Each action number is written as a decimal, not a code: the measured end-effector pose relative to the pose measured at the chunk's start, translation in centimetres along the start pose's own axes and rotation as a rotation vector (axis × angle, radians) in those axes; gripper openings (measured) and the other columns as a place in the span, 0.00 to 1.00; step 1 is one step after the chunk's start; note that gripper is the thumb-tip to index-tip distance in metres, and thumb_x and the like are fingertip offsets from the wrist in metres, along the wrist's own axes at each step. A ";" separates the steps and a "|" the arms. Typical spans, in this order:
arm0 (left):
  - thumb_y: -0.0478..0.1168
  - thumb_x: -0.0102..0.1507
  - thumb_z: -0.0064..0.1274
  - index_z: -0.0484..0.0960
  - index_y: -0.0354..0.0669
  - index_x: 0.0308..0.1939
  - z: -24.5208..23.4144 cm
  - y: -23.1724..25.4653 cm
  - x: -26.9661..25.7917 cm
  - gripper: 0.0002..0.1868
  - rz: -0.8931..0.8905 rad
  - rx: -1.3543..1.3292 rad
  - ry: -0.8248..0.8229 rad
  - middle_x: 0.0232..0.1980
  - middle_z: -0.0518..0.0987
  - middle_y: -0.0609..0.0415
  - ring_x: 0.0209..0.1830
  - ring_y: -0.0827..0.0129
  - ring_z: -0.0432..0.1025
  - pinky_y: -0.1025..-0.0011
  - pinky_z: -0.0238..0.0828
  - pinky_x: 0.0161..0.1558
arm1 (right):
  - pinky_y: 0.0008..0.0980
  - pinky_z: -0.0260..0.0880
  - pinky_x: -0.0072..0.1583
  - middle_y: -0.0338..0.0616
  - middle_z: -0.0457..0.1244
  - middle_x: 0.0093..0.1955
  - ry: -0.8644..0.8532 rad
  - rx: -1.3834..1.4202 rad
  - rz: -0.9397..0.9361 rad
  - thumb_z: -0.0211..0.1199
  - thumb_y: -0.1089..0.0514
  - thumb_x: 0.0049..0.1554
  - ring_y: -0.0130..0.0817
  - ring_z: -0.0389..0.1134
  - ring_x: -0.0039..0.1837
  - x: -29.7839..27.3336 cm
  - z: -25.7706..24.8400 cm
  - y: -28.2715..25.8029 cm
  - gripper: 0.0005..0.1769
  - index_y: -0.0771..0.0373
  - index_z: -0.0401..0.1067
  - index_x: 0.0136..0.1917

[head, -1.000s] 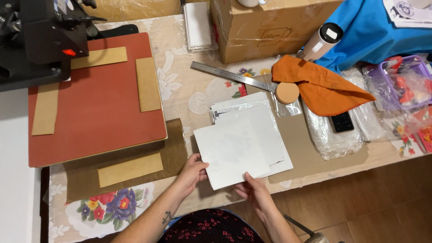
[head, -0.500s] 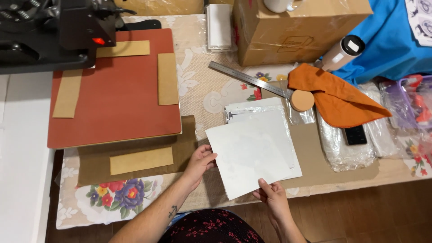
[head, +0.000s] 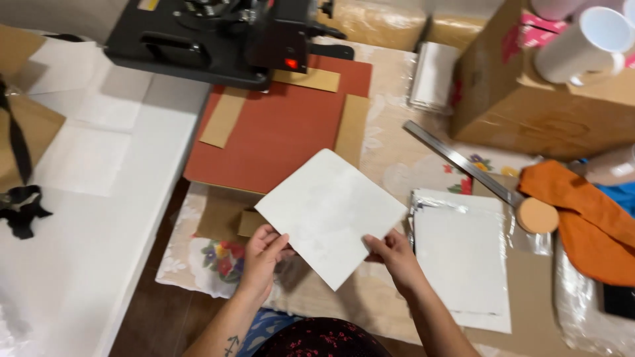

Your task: The person places a sheet of transfer paper onto a heat press machine, covers it with a protective sheet, and closes the press. They then open the press, remove the paper, and repeat the process with additional sheets.

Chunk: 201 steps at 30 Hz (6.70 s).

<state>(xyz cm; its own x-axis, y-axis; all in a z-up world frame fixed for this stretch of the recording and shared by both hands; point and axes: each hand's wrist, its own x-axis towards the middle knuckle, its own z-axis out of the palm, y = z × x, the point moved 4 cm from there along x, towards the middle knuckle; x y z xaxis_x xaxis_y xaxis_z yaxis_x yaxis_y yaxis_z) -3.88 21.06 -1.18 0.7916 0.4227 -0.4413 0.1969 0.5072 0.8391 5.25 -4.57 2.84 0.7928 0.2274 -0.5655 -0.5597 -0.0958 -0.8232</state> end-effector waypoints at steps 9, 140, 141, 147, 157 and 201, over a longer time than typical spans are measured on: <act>0.31 0.63 0.57 0.72 0.40 0.51 -6.8 4.0 9.5 0.14 0.029 -0.094 0.226 0.42 0.78 0.54 0.36 0.68 0.76 0.69 0.82 0.43 | 0.40 0.78 0.48 0.46 0.70 0.42 -0.094 0.018 -0.102 0.68 0.61 0.55 0.36 0.74 0.44 12.1 11.8 -5.3 0.18 0.70 0.72 0.57; 0.52 0.51 0.70 0.58 0.39 0.74 -7.7 14.4 22.7 0.54 0.592 1.195 0.154 0.74 0.64 0.43 0.77 0.45 0.48 0.46 0.39 0.73 | 0.50 0.49 0.77 0.50 0.54 0.78 0.428 -0.879 -0.387 0.75 0.44 0.47 0.58 0.31 0.84 14.9 11.1 -9.8 0.55 0.64 0.54 0.79; 0.53 0.50 0.71 0.58 0.39 0.75 -7.7 14.5 22.4 0.56 0.579 1.227 0.141 0.74 0.64 0.42 0.77 0.44 0.48 0.47 0.38 0.74 | 0.51 0.48 0.77 0.50 0.54 0.78 0.406 -0.893 -0.381 0.78 0.41 0.44 0.58 0.31 0.84 14.4 11.1 -9.7 0.59 0.63 0.54 0.79; 0.54 0.50 0.71 0.58 0.38 0.74 -7.3 14.6 22.5 0.55 0.583 1.261 0.173 0.73 0.65 0.43 0.77 0.46 0.49 0.49 0.41 0.73 | 0.54 0.45 0.78 0.54 0.52 0.79 0.400 -0.944 -0.444 0.79 0.38 0.41 0.64 0.30 0.83 15.2 11.1 -8.5 0.63 0.64 0.53 0.79; 0.54 0.49 0.71 0.58 0.40 0.75 -7.2 14.1 23.4 0.57 0.577 1.269 0.193 0.73 0.66 0.44 0.77 0.48 0.49 0.49 0.44 0.72 | 0.56 0.43 0.78 0.57 0.52 0.78 0.425 -0.940 -0.472 0.79 0.41 0.42 0.67 0.29 0.82 15.6 11.7 -8.6 0.62 0.66 0.53 0.79; 0.38 0.65 0.48 0.66 0.40 0.71 -12.5 3.7 7.3 0.29 -0.503 0.627 0.089 0.60 0.77 0.49 0.57 0.65 0.74 0.69 0.72 0.57 | 0.34 0.70 0.50 0.47 0.64 0.49 0.156 -0.150 0.256 0.64 0.64 0.57 0.38 0.67 0.51 6.3 10.7 12.2 0.24 0.69 0.69 0.66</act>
<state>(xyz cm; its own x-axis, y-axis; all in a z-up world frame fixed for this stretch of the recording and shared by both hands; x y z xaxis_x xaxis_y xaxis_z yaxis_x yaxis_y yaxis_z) -4.66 35.40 -5.29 0.4784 0.3274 -0.8148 0.8258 0.1478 0.5442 0.79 6.08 -10.24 0.6652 0.0275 -0.7461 -0.7126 -0.2749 -0.6455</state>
